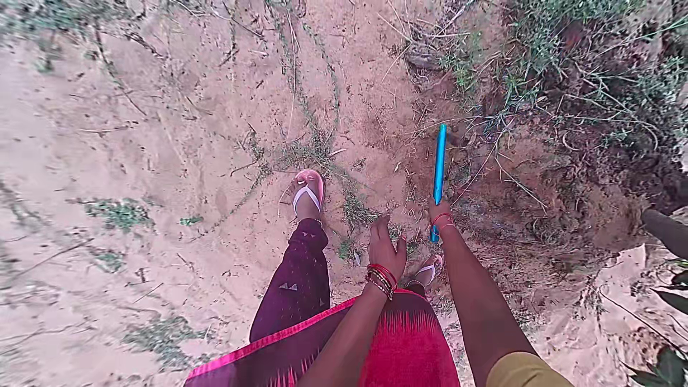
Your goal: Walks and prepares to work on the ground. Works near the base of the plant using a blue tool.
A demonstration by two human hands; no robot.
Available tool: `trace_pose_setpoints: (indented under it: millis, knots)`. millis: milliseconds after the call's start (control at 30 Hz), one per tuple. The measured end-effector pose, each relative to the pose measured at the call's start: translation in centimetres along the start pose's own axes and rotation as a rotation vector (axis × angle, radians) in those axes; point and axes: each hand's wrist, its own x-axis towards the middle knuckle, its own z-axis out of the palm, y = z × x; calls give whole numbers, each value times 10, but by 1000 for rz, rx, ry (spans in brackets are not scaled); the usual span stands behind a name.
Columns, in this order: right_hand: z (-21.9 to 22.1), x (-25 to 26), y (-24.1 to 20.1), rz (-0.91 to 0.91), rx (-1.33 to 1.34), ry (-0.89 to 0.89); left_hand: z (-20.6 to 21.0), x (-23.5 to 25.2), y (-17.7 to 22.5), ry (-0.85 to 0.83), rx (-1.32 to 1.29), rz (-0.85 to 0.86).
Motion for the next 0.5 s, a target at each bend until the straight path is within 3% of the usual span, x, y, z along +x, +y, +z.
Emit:
trace_pose_setpoints:
  millis: [133, 233, 367, 500]
  knots:
    - [-63, 10, -8, -47, -89, 15, 2, 3, 0, -23, 27, 5]
    - [-112, -13, 3, -113, -243, 29, -1, 5, 5, -6, 30, 7]
    - [-156, -84, 43, -36, -263, 149, -2, 4, 11, -1, 37, 24]
    - [-162, -136, 118, 35, -17, 475, 2, 5, 12, -24, 51, 30]
